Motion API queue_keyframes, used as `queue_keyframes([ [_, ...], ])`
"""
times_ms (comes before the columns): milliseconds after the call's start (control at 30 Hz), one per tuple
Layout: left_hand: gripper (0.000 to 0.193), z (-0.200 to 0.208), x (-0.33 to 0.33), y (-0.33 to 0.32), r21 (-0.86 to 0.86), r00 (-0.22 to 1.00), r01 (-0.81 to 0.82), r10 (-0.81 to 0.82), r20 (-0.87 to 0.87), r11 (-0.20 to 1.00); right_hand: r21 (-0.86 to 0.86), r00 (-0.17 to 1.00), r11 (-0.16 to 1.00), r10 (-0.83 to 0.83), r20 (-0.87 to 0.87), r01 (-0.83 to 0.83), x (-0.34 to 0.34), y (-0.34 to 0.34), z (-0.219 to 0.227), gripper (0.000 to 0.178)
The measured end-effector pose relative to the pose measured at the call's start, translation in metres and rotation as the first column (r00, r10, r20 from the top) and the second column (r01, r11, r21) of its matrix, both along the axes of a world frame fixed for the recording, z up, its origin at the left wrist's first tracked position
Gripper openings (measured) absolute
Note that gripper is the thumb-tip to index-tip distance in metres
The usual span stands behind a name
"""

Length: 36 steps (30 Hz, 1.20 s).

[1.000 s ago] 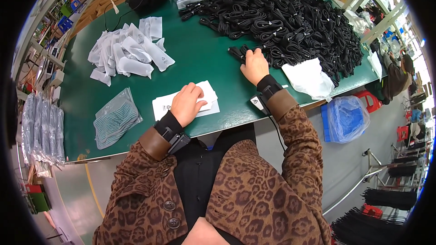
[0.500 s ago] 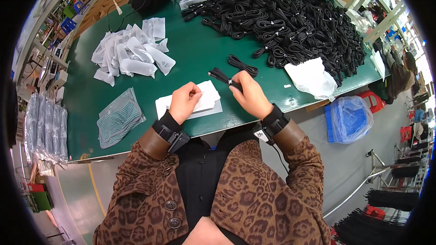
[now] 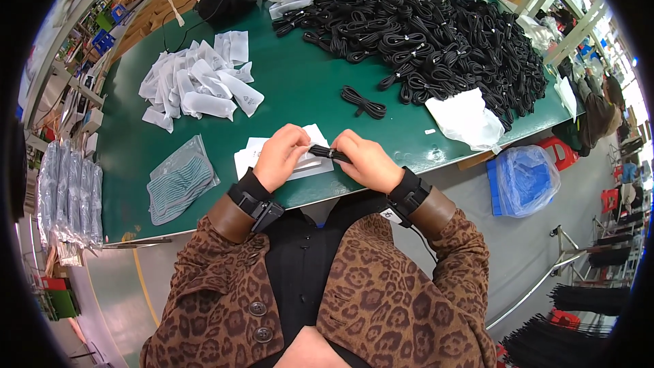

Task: The person picks up a black cable and a white plastic bag, slides the cable into the bag, and places the packaged item onto a pile, repeating the process.

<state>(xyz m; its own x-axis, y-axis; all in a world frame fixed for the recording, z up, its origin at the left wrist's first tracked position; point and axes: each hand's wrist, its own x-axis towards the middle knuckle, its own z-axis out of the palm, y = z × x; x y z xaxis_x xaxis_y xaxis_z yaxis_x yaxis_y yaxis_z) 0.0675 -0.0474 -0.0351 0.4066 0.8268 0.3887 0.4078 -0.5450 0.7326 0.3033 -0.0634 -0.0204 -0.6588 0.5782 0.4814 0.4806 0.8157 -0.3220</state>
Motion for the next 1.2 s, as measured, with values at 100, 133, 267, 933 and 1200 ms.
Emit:
queue_keyframes([
  [100,0.011,0.012,0.0,-0.001,0.166,0.993,0.098,-0.085,-0.08,0.981,-0.879,0.877,0.471,-0.39,-0.282,-0.073,-0.001,0.001,-0.004,0.017],
  [133,0.012,0.018,-0.001,0.001,0.214,0.987,0.138,-0.117,-0.109,0.967,-0.877,0.876,0.476,-0.39,-0.284,-0.073,-0.002,0.004,-0.003,0.017],
  [267,0.015,0.024,-0.006,0.005,0.298,0.985,0.138,-0.1,-0.141,0.945,-0.825,0.862,0.566,-0.42,-0.283,0.006,-0.015,0.007,-0.006,0.015],
  [933,0.005,0.043,0.004,0.02,-0.314,0.742,0.276,0.006,0.67,0.908,-0.119,0.864,0.99,-0.128,-0.487,0.08,-0.06,-0.005,0.059,0.021],
  [1200,0.019,0.069,-0.045,0.033,-0.335,0.874,0.014,0.151,0.461,0.942,-0.556,0.627,0.82,-0.364,-0.688,-0.134,-0.053,0.044,0.051,0.011],
])
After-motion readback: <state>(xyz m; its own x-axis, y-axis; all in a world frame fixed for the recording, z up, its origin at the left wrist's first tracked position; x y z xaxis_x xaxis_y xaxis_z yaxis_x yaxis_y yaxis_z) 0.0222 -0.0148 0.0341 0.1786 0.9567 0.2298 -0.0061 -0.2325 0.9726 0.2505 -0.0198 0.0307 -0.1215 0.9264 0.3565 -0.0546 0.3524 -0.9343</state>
